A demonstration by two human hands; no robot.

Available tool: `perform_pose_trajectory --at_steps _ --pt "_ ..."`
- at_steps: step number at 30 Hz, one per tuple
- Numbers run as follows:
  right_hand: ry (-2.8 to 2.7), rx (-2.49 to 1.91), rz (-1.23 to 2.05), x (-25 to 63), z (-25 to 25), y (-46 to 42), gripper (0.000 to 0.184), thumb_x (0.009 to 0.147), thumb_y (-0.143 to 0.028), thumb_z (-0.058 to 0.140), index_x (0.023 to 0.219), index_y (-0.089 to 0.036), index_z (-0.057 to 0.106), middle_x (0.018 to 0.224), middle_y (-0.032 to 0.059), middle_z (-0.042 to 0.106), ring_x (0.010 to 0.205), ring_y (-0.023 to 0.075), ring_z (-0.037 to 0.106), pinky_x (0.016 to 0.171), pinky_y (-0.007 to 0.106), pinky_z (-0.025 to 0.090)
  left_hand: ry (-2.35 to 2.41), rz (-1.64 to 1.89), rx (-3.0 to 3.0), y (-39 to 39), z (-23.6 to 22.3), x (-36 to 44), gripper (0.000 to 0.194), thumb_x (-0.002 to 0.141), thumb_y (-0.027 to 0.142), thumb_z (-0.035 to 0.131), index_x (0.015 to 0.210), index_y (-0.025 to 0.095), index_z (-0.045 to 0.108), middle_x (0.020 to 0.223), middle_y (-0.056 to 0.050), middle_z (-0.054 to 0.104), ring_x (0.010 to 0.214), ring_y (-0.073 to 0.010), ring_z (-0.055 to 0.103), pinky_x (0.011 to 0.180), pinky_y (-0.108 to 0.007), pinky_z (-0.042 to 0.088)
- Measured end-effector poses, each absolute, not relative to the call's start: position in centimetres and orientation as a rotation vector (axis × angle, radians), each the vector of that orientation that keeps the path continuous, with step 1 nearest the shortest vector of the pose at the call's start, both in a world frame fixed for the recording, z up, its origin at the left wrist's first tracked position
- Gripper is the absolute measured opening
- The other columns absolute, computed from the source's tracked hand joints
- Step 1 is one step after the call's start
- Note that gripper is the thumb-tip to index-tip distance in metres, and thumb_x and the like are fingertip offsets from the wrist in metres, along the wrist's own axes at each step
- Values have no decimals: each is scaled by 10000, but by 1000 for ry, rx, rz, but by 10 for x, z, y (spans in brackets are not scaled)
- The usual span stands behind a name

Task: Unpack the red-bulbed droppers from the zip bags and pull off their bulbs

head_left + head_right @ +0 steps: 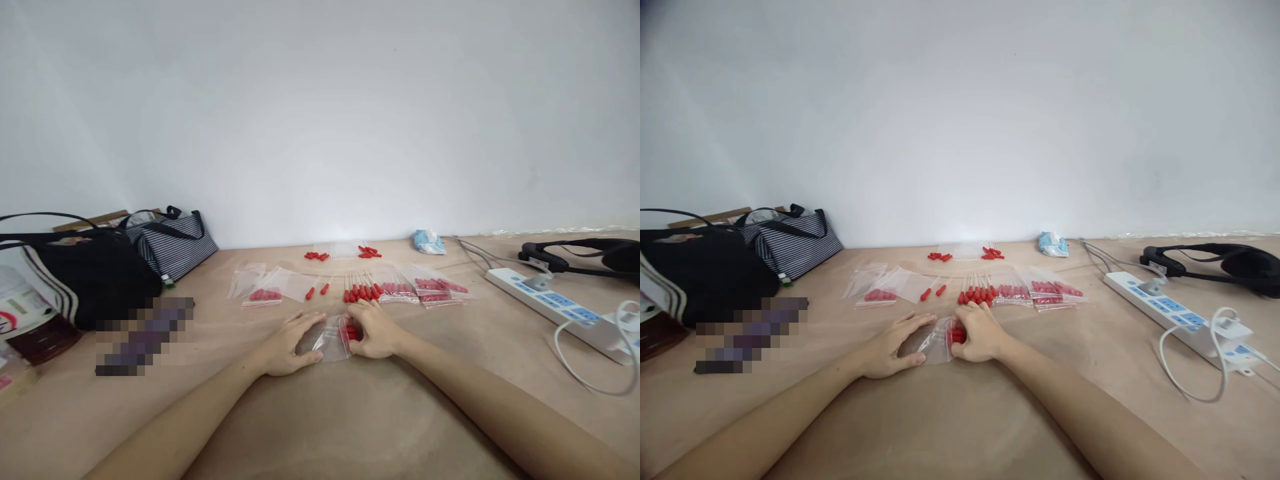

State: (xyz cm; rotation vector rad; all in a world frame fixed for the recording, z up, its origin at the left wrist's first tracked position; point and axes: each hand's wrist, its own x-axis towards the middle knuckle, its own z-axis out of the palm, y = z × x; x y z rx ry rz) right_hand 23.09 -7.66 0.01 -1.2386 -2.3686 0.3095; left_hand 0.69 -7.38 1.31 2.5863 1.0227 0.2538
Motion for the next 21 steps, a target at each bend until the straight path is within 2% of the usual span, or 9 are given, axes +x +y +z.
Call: perform_pose_trajectory --at_steps 4,10,13,19,21 --pt "-2329 -1099 385 236 -5 -79 256 595 -191 616 823 -175 500 796 10 558 753 152 484 734 303 342 1019 259 2583 -74 13 7 605 779 424 499 1306 218 284 1355 -61 361 1245 -234 313 1068 -450 152" --pt "-2165 -953 481 248 -17 -81 130 696 -184 567 815 -179 516 747 7 548 672 123 492 620 243 389 1006 283 2589 -72 10 4 606 775 438 499 1303 224 290 1349 -59 369 1248 -243 305 1061 -456 168" --pt "-2093 -975 488 265 -18 -81 75 734 -229 560 787 -178 547 748 15 536 667 120 497 615 246 410 1016 297 2582 -72 10 4 601 767 431 512 1297 239 303 1349 -50 369 1250 -251 297 1052 -454 196" --pt "-2104 -960 785 282 -16 -85 344 734 -377 593 1026 -200 550 933 48 591 837 158 546 748 303 438 1029 284 2585 -74 13 5 612 764 428 517 1304 239 299 1353 -51 363 1250 -251 295 1048 -451 207" --pt "-2128 -964 802 281 -15 -87 438 669 -408 650 1042 -204 546 975 52 585 868 172 541 760 311 436 1026 275 2591 -74 13 5 614 768 424 513 1307 233 293 1356 -53 359 1251 -243 296 1054 -447 194"
